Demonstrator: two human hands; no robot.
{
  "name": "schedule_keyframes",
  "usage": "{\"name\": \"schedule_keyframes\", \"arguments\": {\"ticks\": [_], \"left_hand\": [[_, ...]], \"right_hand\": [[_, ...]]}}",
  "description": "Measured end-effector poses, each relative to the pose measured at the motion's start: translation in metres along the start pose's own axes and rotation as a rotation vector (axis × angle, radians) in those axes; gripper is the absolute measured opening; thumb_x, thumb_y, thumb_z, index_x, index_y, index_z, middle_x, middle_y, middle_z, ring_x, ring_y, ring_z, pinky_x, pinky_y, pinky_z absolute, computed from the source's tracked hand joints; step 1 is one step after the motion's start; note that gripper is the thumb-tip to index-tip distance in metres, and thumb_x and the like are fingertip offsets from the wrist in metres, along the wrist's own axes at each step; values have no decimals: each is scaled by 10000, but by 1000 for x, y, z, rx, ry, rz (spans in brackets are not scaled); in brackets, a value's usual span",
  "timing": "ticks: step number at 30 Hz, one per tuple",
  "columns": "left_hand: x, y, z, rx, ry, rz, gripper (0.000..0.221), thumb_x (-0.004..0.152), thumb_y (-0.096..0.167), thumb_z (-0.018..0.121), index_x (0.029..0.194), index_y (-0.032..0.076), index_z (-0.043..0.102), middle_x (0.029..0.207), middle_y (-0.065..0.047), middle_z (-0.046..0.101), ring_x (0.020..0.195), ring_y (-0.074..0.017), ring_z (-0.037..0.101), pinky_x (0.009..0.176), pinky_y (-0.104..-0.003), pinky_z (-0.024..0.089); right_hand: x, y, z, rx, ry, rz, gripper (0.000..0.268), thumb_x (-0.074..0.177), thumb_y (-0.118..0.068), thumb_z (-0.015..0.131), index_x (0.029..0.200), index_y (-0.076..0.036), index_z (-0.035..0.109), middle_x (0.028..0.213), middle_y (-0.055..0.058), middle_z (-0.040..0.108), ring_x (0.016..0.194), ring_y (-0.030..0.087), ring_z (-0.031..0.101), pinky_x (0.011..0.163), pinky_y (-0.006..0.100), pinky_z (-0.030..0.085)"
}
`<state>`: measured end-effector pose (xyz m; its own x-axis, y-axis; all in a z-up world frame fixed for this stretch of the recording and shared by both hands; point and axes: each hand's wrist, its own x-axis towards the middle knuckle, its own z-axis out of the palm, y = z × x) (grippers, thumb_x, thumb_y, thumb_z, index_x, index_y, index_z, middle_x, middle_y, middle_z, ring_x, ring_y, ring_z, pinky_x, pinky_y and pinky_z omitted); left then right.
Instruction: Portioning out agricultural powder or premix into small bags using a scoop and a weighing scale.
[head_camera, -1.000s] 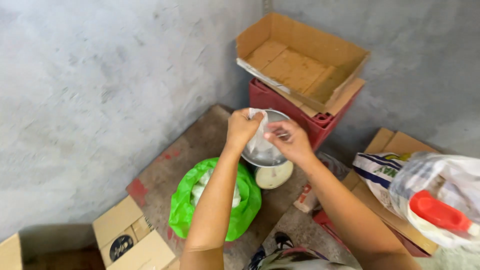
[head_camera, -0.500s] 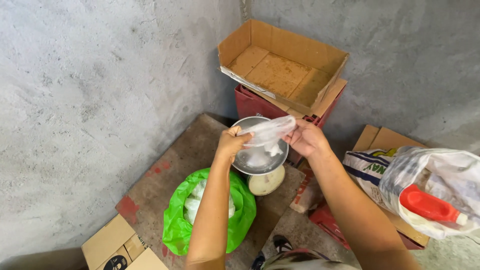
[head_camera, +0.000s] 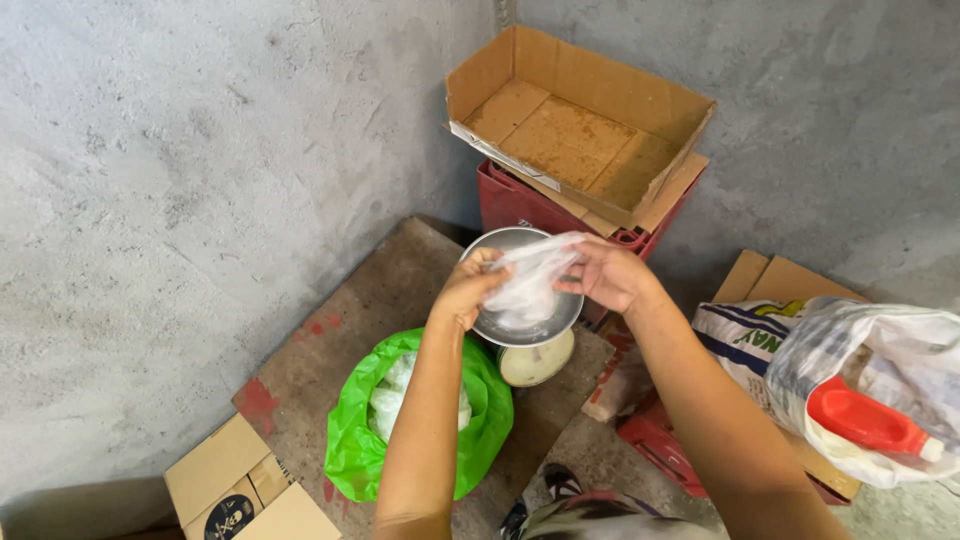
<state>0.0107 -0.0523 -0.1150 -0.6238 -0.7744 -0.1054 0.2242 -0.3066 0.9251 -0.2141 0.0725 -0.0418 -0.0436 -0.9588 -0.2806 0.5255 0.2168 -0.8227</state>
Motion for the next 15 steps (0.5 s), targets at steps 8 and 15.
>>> {"name": "schedule_keyframes", "arguments": {"ticks": [8, 15], "left_hand": [[6, -5, -1, 68, 160, -73, 202, 920, 81, 686, 1118, 114, 711, 891, -22, 721, 738, -149, 625, 614, -325, 521], [13, -17, -17, -488, 214, -73, 194, 975, 118, 589, 1149, 60, 652, 998, -93, 729, 836, -213, 720, 701, -394, 637]], "right_hand": [[6, 13, -8, -120, -3, -46, 217, 924, -135, 672, 1118, -45, 707, 1003, 120, 775, 915, 218, 733, 825, 382, 609], [47, 47, -48, -440, 16, -26, 214, 1000, -198, 746, 1125, -26, 768, 922, 98, 723, 750, 183, 615, 660, 335, 502]]}}
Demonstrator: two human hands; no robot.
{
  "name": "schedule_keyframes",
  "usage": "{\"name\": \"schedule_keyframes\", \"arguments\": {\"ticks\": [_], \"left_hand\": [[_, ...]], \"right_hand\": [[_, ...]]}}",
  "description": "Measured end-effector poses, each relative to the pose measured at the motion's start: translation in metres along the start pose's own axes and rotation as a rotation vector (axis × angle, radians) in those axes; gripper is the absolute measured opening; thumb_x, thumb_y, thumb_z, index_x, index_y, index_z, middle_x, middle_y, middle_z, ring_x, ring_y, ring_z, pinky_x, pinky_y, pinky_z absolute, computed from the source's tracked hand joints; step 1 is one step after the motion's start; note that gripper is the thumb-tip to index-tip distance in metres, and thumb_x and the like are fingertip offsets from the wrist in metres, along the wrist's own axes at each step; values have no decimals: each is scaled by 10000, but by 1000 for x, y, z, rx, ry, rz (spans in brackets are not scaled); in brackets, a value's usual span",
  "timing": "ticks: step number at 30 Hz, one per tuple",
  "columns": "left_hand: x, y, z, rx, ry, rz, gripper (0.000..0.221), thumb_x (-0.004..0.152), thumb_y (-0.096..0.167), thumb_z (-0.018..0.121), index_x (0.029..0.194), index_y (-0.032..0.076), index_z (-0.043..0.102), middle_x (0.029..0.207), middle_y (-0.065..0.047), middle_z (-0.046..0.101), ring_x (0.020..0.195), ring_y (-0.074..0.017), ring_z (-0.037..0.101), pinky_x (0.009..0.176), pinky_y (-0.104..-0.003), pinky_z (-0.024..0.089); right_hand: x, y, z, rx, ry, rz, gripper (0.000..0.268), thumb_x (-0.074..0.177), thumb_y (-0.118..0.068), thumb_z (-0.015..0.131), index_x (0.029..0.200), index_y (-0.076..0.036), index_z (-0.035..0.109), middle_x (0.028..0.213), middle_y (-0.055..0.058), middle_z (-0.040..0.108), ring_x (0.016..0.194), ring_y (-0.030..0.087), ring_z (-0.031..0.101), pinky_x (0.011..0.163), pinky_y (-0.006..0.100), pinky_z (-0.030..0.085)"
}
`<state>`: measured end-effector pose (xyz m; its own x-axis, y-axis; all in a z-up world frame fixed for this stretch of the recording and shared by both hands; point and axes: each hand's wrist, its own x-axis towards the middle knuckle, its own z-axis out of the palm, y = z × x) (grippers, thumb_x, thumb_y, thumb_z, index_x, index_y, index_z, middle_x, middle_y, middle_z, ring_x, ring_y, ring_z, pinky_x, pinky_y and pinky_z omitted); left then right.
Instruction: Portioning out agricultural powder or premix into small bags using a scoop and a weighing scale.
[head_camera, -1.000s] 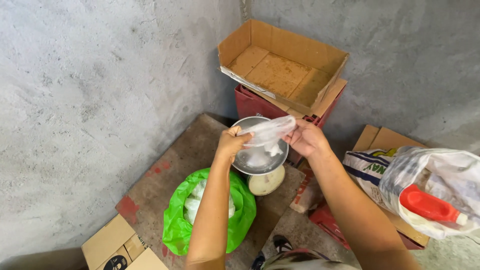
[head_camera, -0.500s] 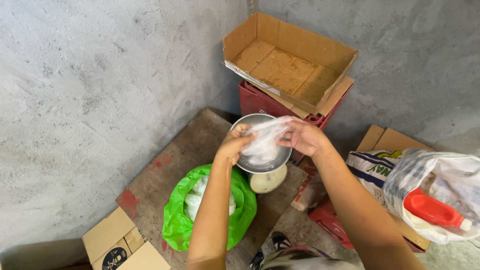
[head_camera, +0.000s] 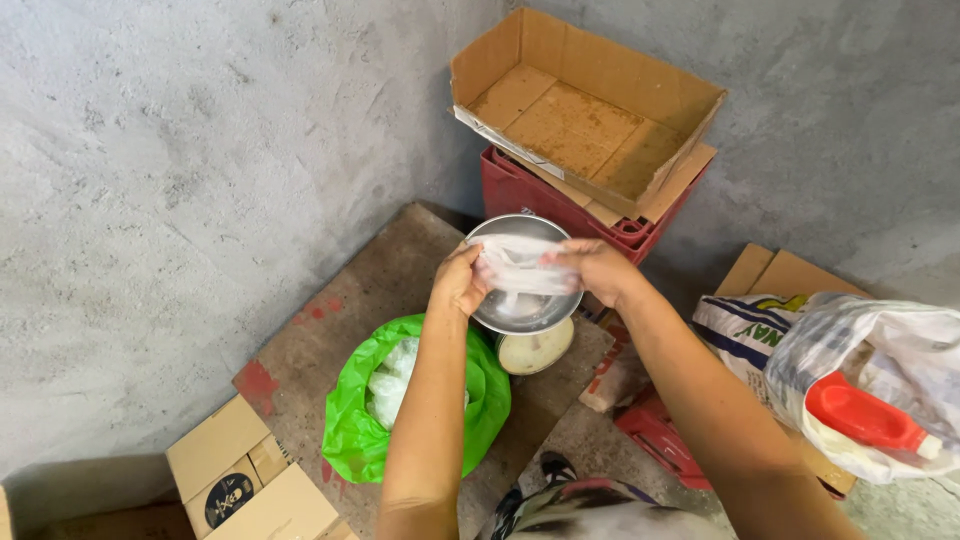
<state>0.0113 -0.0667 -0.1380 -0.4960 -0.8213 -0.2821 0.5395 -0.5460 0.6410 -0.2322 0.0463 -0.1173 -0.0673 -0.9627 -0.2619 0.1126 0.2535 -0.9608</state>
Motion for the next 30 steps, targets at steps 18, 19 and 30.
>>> {"name": "schedule_keyframes", "arguments": {"ticks": [18, 19, 30], "left_hand": [[-16, -6, 28, 452, 69, 250, 184, 869, 111, 758, 1048, 66, 750, 956, -33, 781, 813, -116, 711, 727, -279, 560], [-16, -1, 21, 452, 67, 247, 184, 869, 111, 758, 1048, 66, 750, 956, -33, 781, 813, -116, 711, 727, -279, 560], [-17, -5, -19, 566, -247, 274, 263, 902, -42, 685, 1124, 54, 787, 1105, -60, 760, 807, -125, 559, 660, -301, 410]], "right_hand": [[-35, -75, 36, -1, -134, -98, 370, 836, -25, 754, 1198, -60, 685, 1015, 62, 751, 853, 144, 693, 706, 307, 538], [-28, -66, 29, 0, -131, -96, 370, 836, -25, 754, 1198, -60, 685, 1015, 62, 751, 853, 144, 693, 706, 307, 538], [-5, -55, -3, 180, 31, -124, 404, 794, 149, 665, 1132, -72, 693, 1001, 66, 729, 809, 152, 695, 662, 269, 564]]}}
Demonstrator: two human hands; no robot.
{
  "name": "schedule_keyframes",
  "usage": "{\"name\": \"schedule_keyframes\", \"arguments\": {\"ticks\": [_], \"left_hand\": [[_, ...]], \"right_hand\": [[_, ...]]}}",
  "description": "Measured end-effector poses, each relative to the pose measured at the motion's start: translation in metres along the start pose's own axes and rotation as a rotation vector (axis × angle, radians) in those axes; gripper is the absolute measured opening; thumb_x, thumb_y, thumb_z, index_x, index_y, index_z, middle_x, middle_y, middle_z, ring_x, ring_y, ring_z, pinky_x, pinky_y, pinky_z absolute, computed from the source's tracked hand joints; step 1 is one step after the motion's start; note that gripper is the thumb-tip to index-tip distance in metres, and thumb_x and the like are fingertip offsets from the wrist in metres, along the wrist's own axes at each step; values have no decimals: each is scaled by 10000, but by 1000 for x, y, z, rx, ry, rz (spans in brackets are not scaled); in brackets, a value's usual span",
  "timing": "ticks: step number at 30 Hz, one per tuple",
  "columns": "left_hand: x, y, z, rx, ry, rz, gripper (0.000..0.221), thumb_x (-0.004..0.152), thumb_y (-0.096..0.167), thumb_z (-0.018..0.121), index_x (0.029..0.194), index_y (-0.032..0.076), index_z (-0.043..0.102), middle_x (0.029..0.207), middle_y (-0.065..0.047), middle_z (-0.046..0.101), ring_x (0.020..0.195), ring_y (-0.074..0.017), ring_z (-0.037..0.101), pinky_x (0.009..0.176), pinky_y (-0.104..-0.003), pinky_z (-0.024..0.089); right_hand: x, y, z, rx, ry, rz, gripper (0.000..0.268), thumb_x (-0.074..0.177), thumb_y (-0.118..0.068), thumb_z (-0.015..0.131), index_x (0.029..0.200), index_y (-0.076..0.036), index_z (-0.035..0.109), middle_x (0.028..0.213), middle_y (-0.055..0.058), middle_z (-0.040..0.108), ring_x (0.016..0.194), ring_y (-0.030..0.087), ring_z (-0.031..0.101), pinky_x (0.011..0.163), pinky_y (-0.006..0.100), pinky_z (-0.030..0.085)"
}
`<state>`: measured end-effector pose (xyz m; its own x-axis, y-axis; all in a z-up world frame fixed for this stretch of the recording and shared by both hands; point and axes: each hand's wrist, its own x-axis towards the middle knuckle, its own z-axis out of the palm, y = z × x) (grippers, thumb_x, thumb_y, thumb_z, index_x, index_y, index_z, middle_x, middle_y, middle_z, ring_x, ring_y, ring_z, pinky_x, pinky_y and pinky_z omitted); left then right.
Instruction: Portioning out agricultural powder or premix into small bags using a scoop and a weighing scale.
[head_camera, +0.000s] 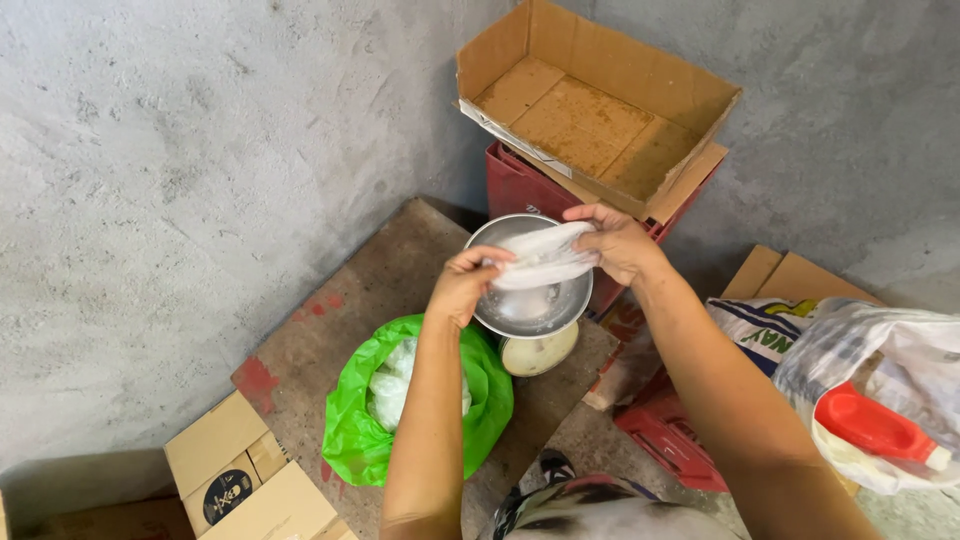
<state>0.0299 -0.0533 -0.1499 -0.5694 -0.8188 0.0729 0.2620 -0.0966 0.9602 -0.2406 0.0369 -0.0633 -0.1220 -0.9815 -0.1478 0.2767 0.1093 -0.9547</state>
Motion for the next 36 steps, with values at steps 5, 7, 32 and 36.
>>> {"name": "schedule_keyframes", "arguments": {"ticks": [5, 7, 32, 36], "left_hand": [[-21, 53, 45, 864, 319, 134, 356, 787, 83, 761, 1133, 153, 798, 1062, -94, 741, 888, -304, 705, 794, -407, 568], [-25, 65, 59, 1052, 474, 206, 403, 764, 103, 776, 1165, 146, 781, 1113, -136, 697, 939, -362, 705, 807, -452, 563], [-71, 80, 96, 1365, 371, 328, 456, 778, -22, 652, 1223, 66, 703, 1320, -162, 613, 868, -385, 723, 740, -486, 578], [-82, 83, 104, 1311, 413, 176, 540, 808, 20, 663, 1343, 13, 588, 1524, -194, 502, 820, -422, 730, 712, -503, 586]], "right_hand": [[-5, 6, 13, -155, -124, -85, 417, 803, 132, 701, 1175, -56, 717, 968, 77, 711, 809, 155, 658, 703, 294, 552], [-13, 7, 22, -336, -142, -115, 408, 815, 111, 723, 1193, -41, 750, 944, 94, 702, 793, 165, 623, 714, 313, 535], [-54, -34, 72, -1356, -17, -609, 658, 781, 152, 562, 1325, -185, 716, 1301, 178, 527, 1188, 379, 600, 1006, 413, 508], [-51, -28, 68, -1444, -46, -651, 588, 799, 99, 585, 1282, -200, 739, 1407, 178, 494, 1286, 393, 547, 1041, 436, 491]]}}
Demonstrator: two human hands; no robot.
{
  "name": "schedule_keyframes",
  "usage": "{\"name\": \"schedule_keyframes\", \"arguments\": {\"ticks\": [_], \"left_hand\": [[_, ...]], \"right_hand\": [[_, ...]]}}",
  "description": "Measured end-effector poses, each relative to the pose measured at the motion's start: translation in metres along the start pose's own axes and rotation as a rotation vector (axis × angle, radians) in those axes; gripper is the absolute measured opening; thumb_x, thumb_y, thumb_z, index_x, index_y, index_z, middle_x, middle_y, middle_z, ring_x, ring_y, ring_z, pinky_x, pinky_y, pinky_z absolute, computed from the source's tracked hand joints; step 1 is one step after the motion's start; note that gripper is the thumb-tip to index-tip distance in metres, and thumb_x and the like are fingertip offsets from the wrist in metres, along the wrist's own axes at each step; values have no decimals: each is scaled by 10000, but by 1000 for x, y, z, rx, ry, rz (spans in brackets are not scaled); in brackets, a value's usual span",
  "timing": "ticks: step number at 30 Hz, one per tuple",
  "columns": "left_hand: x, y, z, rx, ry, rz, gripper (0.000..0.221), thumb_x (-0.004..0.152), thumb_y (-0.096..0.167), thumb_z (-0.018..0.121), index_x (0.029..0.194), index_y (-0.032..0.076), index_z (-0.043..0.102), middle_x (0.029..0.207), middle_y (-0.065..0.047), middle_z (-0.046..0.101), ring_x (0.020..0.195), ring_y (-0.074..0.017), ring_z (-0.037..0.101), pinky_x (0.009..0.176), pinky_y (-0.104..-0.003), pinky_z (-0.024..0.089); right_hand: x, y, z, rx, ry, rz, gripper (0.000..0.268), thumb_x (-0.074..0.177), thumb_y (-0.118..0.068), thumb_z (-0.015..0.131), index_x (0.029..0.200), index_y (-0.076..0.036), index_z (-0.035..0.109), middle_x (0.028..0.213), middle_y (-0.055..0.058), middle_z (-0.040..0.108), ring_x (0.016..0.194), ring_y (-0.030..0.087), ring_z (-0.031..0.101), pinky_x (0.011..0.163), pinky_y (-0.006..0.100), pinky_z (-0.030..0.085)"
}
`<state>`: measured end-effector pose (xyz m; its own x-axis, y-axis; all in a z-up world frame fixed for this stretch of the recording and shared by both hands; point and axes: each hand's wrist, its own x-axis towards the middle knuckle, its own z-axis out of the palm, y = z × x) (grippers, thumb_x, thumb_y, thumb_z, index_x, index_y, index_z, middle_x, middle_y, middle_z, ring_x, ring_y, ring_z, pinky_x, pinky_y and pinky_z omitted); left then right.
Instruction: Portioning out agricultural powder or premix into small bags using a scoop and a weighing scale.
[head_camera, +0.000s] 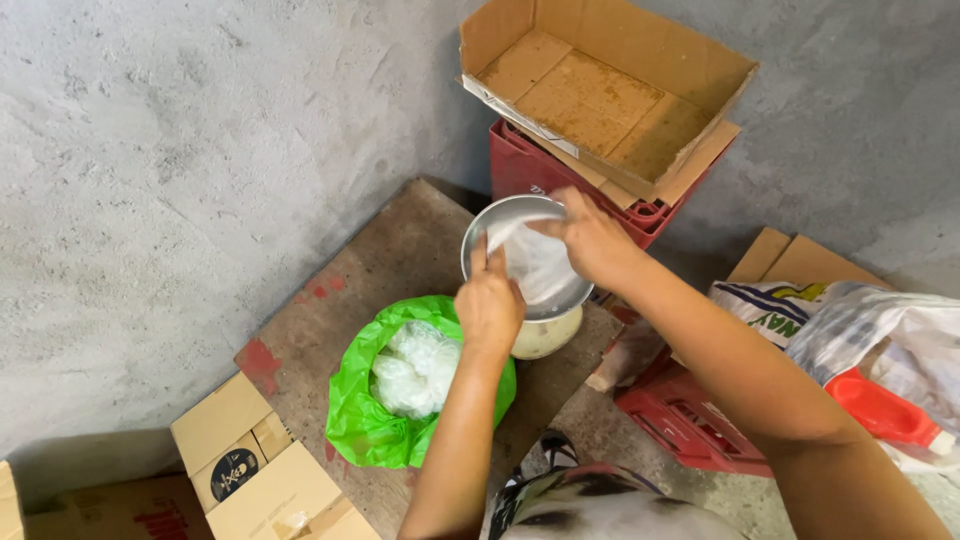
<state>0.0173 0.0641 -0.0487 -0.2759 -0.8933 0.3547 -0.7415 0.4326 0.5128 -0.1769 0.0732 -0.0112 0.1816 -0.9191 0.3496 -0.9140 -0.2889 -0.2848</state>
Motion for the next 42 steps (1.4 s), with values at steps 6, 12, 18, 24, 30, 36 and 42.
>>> {"name": "schedule_keyframes", "arguments": {"ticks": [6, 12, 18, 24, 30, 36, 42], "left_hand": [[-19, -10, 26, -31, -33, -23, 560, 779, 17, 701, 1329, -9, 599, 1553, -205, 471, 902, -421, 729, 761, -482, 593], [-10, -2, 10, -109, 32, -45, 604, 743, 27, 748, 1318, -38, 576, 1568, -222, 433, 978, -422, 712, 780, -472, 586], [-30, -13, 26, -121, -72, -72, 669, 726, 89, 800, 1345, -11, 565, 1577, -228, 415, 1102, -412, 680, 867, -450, 574], [-39, -8, 5, -226, -56, -4, 694, 711, 210, 886, 1343, 58, 640, 1564, -222, 437, 1232, -402, 631, 942, -433, 551], [-51, 17, -42, -429, -74, -19, 627, 779, 149, 832, 1374, 110, 639, 1594, -181, 450, 683, -275, 689, 640, -356, 575], [-64, 59, -23, -588, -68, 288, 594, 864, 148, 831, 1417, 106, 618, 1591, -171, 480, 643, -183, 588, 600, -305, 523], [-83, 125, 12, -652, -241, 390, 584, 845, 132, 794, 1402, 110, 619, 1573, -184, 477, 622, -177, 619, 564, -306, 526]], "right_hand": [[-4, 3, 10, -95, -254, 129, 786, 710, 124, 588, 1402, -249, 619, 1481, 206, 392, 1302, 418, 490, 989, 448, 507], [4, 8, 12, -132, -143, 28, 722, 776, 74, 592, 1414, -263, 624, 1496, 207, 417, 1281, 417, 510, 1011, 465, 505], [-7, 16, 27, -172, -240, -12, 692, 766, 52, 604, 1350, -314, 668, 1566, 185, 365, 1342, 411, 452, 1050, 488, 434], [-17, -8, -4, 29, -238, 94, 802, 621, 93, 680, 1309, -317, 703, 1590, 144, 354, 1404, 397, 376, 1120, 485, 345], [-86, -27, 8, 312, 106, 153, 646, 678, -3, 765, 1288, -212, 712, 1536, 191, 434, 1396, 406, 434, 1139, 512, 362], [-168, -58, -28, 222, 328, 348, 425, 746, -98, 837, 1152, -130, 717, 1521, 184, 497, 1352, 396, 491, 1103, 488, 412], [-280, -14, -66, 131, 537, 596, 173, 810, -47, 781, 969, -111, 757, 1387, 126, 653, 1242, 322, 634, 1046, 414, 513]]}}
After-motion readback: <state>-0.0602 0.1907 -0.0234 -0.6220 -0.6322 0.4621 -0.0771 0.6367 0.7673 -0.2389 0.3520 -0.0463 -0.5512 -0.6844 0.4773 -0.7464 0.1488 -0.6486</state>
